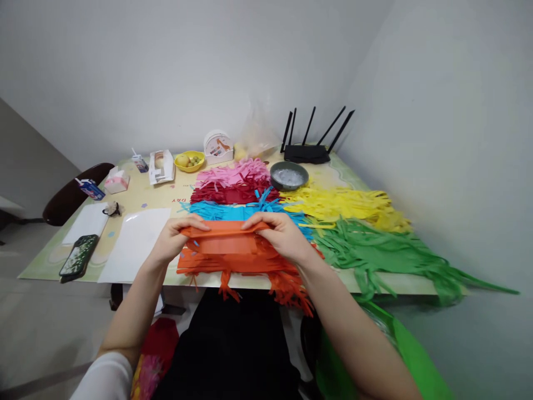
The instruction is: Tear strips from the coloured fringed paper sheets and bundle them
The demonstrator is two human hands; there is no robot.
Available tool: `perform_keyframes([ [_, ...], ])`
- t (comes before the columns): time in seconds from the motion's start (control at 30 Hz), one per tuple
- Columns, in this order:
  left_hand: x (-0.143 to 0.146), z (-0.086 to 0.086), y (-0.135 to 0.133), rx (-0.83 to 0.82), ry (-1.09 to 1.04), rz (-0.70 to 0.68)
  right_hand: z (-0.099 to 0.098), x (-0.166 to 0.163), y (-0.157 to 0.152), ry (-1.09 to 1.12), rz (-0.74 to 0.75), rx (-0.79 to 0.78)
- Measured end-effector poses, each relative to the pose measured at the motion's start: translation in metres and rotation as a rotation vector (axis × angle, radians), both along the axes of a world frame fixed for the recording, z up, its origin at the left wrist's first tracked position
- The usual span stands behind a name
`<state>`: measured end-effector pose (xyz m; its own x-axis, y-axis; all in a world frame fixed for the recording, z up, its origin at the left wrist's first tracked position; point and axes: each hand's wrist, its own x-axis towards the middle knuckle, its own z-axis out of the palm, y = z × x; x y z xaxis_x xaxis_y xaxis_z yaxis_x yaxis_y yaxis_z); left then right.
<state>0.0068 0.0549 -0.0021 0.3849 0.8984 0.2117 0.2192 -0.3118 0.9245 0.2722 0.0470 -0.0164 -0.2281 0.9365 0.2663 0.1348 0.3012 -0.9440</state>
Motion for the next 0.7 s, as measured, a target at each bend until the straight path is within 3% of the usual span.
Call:
perform_keyframes([
  [0.17, -0.010, 0.009, -0.002, -0.005, 0.084, -0.085, -0.005, 0.007, 0.001, -0.025, 0.028, 0.073],
  [0.37, -0.019, 0.026, 0.004, -0.055, 0.053, -0.398, 0.004, 0.008, -0.002, -0.117, 0.026, 0.194],
  [0.47, -0.008, 0.025, 0.011, -0.127, 0.055, -0.350, 0.013, 0.001, -0.008, -0.190, 0.039, 0.278],
  [0.6, 0.010, 0.022, 0.017, -0.265, 0.297, -0.365, 0.019, 0.000, -0.012, -0.298, 0.120, 0.377],
  [0.7, 0.012, 0.023, 0.017, -0.253, 0.376, -0.359, 0.022, 0.014, -0.009, -0.430, 0.216, 0.409],
])
